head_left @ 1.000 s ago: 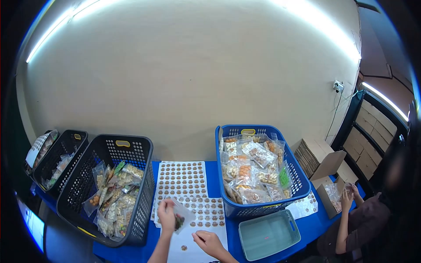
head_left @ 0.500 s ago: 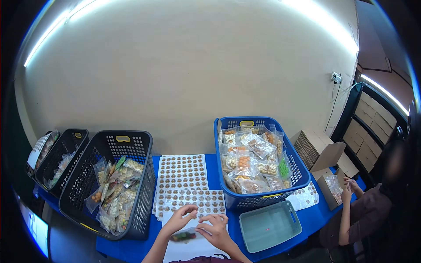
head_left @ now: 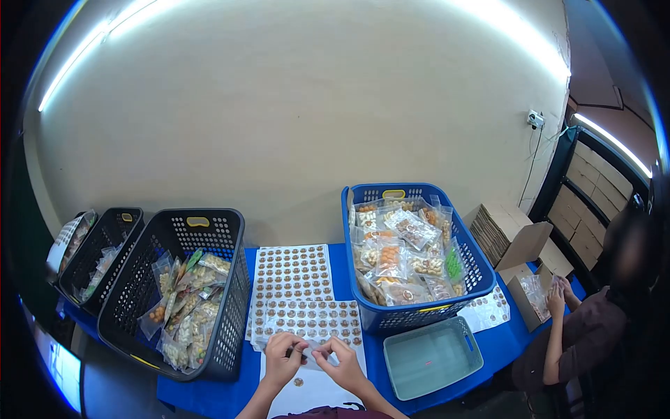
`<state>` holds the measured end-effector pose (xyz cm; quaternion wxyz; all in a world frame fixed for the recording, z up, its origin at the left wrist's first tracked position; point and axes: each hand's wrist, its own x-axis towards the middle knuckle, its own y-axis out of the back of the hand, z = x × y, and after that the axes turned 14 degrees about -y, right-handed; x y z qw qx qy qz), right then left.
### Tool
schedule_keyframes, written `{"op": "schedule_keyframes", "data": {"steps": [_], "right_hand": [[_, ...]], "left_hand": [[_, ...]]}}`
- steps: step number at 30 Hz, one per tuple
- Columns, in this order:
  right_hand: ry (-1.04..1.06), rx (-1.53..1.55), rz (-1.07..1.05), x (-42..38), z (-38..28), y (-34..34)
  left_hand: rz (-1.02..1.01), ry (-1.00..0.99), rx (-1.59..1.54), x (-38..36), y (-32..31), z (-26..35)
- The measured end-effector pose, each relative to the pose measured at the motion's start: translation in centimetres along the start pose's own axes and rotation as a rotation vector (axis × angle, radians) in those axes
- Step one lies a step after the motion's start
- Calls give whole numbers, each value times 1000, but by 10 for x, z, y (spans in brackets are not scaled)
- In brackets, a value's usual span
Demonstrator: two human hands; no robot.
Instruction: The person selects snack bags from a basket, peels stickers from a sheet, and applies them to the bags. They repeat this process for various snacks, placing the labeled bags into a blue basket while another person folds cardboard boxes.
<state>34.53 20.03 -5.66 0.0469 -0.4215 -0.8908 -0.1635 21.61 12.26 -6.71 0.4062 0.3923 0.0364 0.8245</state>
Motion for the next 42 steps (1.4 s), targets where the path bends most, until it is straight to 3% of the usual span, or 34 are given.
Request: {"op": "schedule_keyframes", "data": {"steps": [4,5,8,11,13,18,20,24,25,28,32,33,36,40,42], "right_hand": [[13,-3,-78,-1,1,-2],[9,17,-76,-1,2,-3],[5,48,-73,-2,5,3],[11,46,-60,-5,11,12],[21,52,-46,-7,20,18],[-177,34,-60,-14,47,24],[-164,90,-5,-19,31,14],[42,-24,-87,-17,28,1],[-152,124,-130,-22,31,-3],[-301,134,-62,-21,36,3],[-306,-59,42,-16,49,8],[-346,-35,32,-15,46,7],[-67,-379,4,-14,47,-1],[26,-428,-41,-17,28,1],[25,-366,-31,-17,32,4]], "left_hand": [[226,272,-188,17,15,20],[212,5,35,12,11,-1],[217,-79,59,14,8,3],[206,-90,35,19,7,5],[331,-23,-102,27,7,10],[439,37,-450,39,15,4],[430,218,-579,31,7,3],[370,437,-911,8,-23,-4],[351,430,-961,3,-26,-8],[434,364,-788,8,-25,14],[151,199,-559,-15,-37,-2],[84,239,-597,-22,-45,-7],[-63,295,-683,-32,-60,-8],[142,350,-723,-19,-53,-8],[89,404,-715,-11,-38,-8]]}}
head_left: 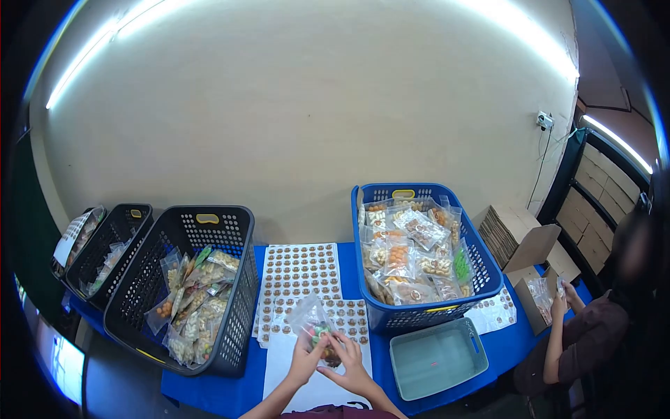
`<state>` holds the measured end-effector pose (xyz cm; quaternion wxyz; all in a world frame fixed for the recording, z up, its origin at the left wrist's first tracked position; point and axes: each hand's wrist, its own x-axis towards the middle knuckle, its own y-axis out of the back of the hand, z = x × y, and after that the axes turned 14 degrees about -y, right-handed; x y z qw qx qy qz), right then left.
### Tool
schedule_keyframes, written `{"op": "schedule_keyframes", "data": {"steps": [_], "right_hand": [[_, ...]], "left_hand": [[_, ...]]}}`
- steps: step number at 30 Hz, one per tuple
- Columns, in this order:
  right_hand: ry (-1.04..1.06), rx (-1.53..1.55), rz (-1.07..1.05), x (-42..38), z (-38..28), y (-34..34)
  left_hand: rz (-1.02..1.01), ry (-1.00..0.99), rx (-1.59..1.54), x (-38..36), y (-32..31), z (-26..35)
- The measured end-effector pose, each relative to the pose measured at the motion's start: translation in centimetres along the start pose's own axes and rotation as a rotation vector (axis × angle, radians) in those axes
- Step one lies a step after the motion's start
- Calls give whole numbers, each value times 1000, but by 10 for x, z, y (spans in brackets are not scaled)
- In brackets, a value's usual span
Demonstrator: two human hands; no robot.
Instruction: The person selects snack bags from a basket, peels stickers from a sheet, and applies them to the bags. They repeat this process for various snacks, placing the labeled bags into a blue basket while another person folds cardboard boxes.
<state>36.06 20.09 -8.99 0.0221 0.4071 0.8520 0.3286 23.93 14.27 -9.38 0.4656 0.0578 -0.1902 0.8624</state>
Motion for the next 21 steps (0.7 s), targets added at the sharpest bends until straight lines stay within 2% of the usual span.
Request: {"op": "schedule_keyframes", "data": {"steps": [2,3,6,7,10,11,14,15,16,17,19,21], "right_hand": [[-18,135,55,2,7,0],[-127,255,89,2,13,-2],[-337,556,-66,5,29,3],[-447,793,-321,5,26,12],[-495,884,-640,6,30,25],[-495,845,-569,5,33,26],[-458,883,-417,11,46,36],[-456,887,-304,14,47,44],[-483,1042,-244,19,34,59],[-452,1038,-167,24,35,72],[-292,1347,-76,33,48,88],[-376,1307,5,38,49,104]], "left_hand": [[5,10,-13,6,10,2],[52,-22,-9,6,14,1],[158,-14,-115,7,9,13],[129,-14,-51,6,6,18],[-59,77,10,-2,0,19],[-97,154,30,-2,-2,24],[-139,-58,-50,-6,1,10],[-157,-71,-72,-6,2,25],[-150,-104,-68,-4,8,36],[-144,-139,-61,-3,15,45],[-108,-220,-20,-1,36,58],[-13,-279,52,-1,49,82]]}}
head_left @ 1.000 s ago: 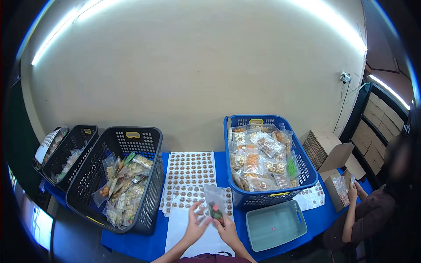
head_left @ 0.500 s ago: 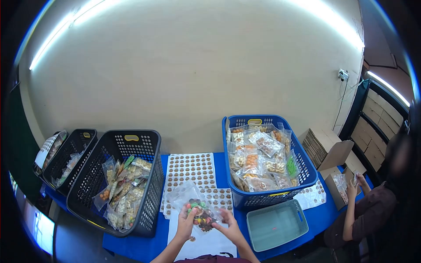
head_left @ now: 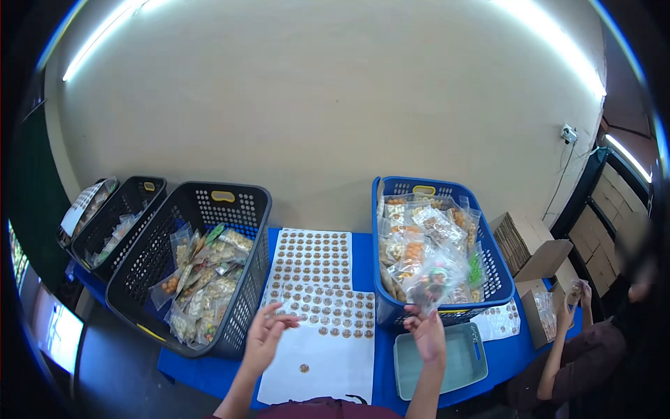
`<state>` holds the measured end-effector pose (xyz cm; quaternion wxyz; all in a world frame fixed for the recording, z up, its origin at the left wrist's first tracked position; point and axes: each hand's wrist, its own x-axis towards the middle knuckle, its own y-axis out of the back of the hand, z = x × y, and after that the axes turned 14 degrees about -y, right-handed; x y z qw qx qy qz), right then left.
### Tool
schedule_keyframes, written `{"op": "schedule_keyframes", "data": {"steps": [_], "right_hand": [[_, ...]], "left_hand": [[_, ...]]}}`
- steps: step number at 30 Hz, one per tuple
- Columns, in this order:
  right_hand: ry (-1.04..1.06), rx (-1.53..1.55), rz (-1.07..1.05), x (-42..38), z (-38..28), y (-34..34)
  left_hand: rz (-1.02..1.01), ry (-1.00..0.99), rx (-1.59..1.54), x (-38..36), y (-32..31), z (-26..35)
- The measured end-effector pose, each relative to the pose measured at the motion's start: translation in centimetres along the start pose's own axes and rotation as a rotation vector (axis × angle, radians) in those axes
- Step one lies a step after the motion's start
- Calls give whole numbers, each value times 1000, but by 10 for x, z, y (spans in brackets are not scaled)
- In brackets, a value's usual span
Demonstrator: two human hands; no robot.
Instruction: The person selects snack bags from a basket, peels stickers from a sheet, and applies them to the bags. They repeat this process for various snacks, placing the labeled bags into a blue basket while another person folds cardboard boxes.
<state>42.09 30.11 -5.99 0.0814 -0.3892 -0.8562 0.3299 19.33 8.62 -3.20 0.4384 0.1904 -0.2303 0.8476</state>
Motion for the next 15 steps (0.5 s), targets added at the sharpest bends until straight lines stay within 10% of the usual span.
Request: {"op": "schedule_keyframes", "data": {"steps": [10,15], "right_hand": [[-228,-414,150,-11,44,52],[-320,-607,196,-15,50,59]], "left_hand": [[376,-599,670,57,60,134],[285,-559,971,130,101,109]]}}
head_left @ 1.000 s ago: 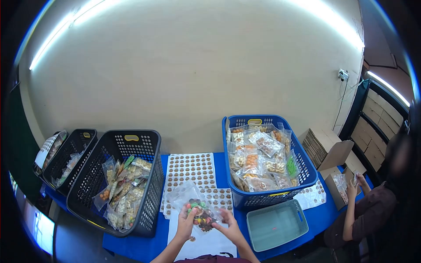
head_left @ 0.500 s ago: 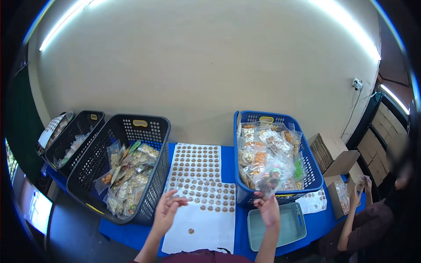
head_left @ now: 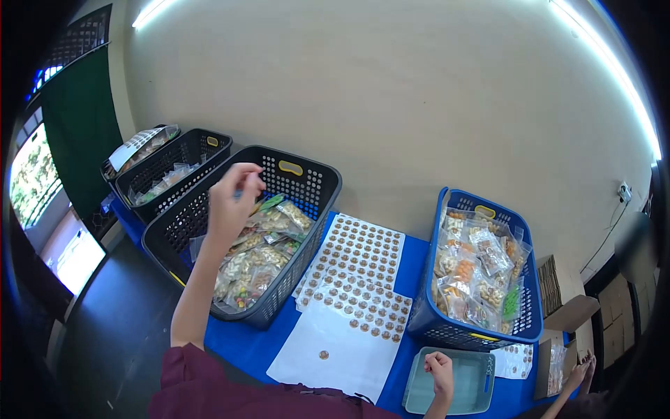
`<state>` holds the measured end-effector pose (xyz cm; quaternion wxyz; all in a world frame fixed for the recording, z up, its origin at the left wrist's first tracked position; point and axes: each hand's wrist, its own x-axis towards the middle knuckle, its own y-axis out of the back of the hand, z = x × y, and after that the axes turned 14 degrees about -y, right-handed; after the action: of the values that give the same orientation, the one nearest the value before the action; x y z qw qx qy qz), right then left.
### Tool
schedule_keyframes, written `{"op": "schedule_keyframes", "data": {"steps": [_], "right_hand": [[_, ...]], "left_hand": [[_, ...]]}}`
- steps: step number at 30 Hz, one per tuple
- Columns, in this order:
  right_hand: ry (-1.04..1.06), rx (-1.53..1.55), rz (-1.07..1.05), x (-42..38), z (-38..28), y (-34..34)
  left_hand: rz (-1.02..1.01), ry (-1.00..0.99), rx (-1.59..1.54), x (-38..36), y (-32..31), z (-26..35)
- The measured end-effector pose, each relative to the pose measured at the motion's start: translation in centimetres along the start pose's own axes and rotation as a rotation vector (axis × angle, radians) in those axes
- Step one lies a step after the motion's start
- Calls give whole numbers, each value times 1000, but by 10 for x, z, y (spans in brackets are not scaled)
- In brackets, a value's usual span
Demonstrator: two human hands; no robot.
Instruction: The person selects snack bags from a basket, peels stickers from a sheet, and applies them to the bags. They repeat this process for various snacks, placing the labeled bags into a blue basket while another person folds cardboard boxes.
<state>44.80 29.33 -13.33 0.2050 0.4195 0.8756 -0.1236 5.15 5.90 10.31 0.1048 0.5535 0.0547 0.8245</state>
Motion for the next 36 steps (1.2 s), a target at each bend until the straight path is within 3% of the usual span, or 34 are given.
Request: {"op": "schedule_keyframes", "data": {"steps": [2,4,6,10,16,18,24,28,31,34,36], "right_hand": [[-39,-40,-1,1,8,-5],[-73,-58,-54,5,21,-8],[-78,-79,-84,3,24,-16],[-64,-186,-113,4,26,-32],[-70,-306,-153,3,42,-26],[-42,-188,-143,18,83,-6],[-144,-133,-89,-19,87,5],[-125,-119,-44,-15,87,4],[-99,-188,-36,6,92,3],[-118,-234,-12,12,81,-11],[-42,-247,-65,25,89,-12]], "left_hand": [[-179,68,83,-8,-19,-66],[-329,261,-30,-34,-37,-144],[-459,258,215,-69,-52,-208],[-947,331,558,-94,-81,-237],[-1166,504,631,-110,-141,-239],[-1276,400,692,-127,-167,-257],[-1186,173,642,-171,-186,-266],[-1325,319,637,-191,-183,-269],[-1394,274,678,-191,-176,-273],[-1211,113,784,-203,-177,-285],[-1270,158,755,-202,-180,-289]]}}
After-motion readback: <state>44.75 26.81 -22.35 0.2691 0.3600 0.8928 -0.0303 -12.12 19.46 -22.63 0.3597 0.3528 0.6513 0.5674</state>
